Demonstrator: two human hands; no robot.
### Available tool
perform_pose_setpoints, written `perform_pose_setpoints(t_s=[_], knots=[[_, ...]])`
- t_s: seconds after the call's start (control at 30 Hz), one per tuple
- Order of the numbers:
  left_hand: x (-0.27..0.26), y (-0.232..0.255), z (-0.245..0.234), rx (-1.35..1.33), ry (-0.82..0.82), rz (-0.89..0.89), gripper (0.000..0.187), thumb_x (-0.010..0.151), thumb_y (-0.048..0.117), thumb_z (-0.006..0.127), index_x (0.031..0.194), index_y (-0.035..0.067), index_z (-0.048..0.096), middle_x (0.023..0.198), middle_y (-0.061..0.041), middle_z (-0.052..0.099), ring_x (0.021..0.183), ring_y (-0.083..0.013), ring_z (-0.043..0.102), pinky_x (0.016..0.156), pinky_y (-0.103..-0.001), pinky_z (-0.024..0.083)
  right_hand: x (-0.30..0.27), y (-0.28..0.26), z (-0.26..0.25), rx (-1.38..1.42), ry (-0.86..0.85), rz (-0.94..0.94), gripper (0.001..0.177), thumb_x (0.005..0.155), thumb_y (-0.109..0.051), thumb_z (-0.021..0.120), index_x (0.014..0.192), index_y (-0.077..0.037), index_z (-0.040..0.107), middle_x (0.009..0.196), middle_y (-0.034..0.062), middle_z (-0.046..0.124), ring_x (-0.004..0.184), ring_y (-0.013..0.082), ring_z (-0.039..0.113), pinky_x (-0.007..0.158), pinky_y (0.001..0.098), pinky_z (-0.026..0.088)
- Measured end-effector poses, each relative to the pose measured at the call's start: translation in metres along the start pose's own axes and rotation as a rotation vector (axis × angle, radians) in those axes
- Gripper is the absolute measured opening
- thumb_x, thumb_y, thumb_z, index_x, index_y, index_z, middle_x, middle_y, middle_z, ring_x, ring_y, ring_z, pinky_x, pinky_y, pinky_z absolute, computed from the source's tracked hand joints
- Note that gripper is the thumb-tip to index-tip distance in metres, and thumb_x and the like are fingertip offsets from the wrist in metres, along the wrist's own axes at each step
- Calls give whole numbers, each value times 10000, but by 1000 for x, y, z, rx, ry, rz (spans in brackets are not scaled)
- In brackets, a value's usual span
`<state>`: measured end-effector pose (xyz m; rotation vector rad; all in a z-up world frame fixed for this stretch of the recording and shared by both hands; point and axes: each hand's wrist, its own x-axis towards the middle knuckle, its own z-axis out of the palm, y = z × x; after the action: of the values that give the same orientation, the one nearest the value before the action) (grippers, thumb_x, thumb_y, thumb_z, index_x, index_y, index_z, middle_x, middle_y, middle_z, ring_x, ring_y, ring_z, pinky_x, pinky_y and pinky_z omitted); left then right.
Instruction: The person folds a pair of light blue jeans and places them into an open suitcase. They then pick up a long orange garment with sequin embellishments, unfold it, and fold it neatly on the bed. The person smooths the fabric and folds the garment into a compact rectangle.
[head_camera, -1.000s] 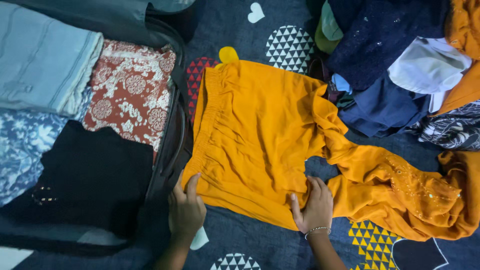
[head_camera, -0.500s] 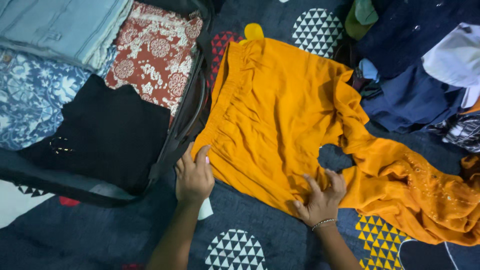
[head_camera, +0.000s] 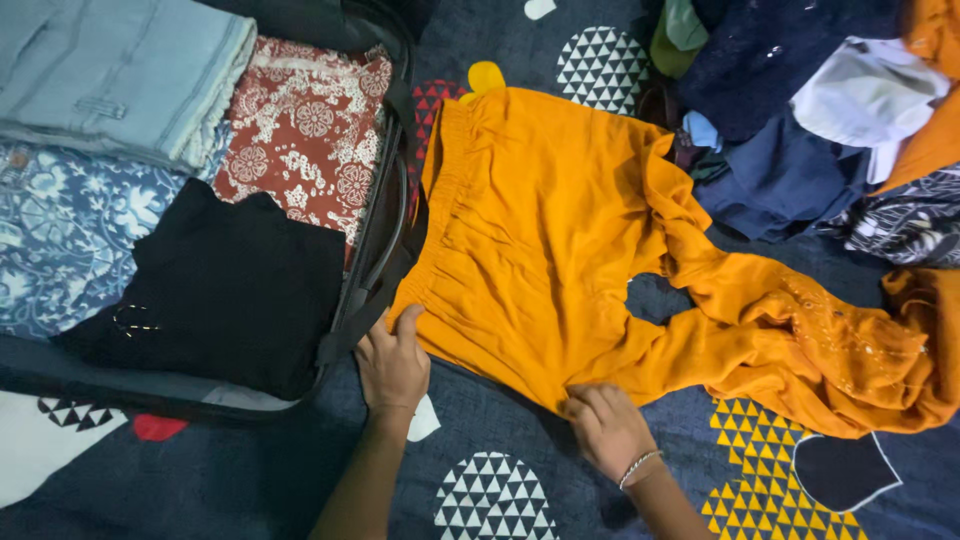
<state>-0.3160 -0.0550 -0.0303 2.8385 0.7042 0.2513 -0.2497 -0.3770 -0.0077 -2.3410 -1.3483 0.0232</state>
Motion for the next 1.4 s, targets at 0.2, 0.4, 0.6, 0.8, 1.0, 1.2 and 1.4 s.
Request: perform_pose_setpoints(t_s=[0.2, 0.4, 0.6, 0.8, 1.0, 1.2, 1.4], knots=[[-8, -12, -3, -274, 92, 4, 460, 875, -45, 597, 1301, 115, 668, 1285, -239, 473, 1236, -377, 529, 1053, -444, 486, -19, -31, 11, 12, -186, -56, 368, 772, -123, 684, 1139, -113, 670, 1053, 59, 668, 955, 244, 650, 827, 369, 527], [-12, -18, -52, 91, 12, 243, 415, 896, 40, 637, 1310, 20, 670, 1447, -188, 452, 1332, -372, 515, 1086, -453, 460, -17, -52, -13, 25, -184, -177, 371, 810, -149, 666, 1175, -86, 647, 1156, 54, 678, 1057, 248, 633, 896, 368, 508], [-29, 64, -68, 81, -183, 34, 707, 722, 149, 642, 1423, 118, 555, 1556, -258, 370, 1473, -476, 281, 1144, -696, 177, -11, -55, -21, 71, -176, -80, 702, 558, -157, 709, 1233, 3, 607, 1318, 143, 656, 1239, 321, 572, 1082, 490, 379], [-50, 116, -37, -313, -237, 410, 657, 995, 359, 552, 1548, 34, 408, 1627, -173, 376, 1538, -347, 270, 1232, -532, 183, -41, -28, -8, -41, -485, 582, 364, 775, -235, 743, 1113, -194, 615, 1234, 38, 603, 1289, 252, 531, 1185, 507, 300], [-47, 115, -29, -205, -227, 414, 748, 930, 476, 550, 1519, 41, 396, 1601, -133, 370, 1495, -321, 294, 1185, -564, 194, -80, 28, -34, -235, 154, 661, 600, 641, -266, 712, 1189, -53, 592, 1291, 210, 523, 1260, 411, 437, 1074, 612, 232], [-43, 118, -31, -236, -217, 432, 824, 881, 505, 595, 1534, 52, 381, 1602, -144, 372, 1492, -343, 305, 1185, -578, 198, -110, 73, -43, -345, -47, 694, 347, 841, -198, 667, 1185, -160, 642, 1094, 35, 656, 1110, 250, 602, 1087, 480, 365], [-44, 117, -32, -227, -212, 468, 872, 805, 547, 641, 1516, 100, 403, 1589, -169, 374, 1489, -377, 293, 1180, -589, 185, -187, 67, -39, -263, -450, 794, 226, 947, -395, 600, 1021, -183, 619, 874, 27, 710, 841, 268, 698, 805, 411, 531]])
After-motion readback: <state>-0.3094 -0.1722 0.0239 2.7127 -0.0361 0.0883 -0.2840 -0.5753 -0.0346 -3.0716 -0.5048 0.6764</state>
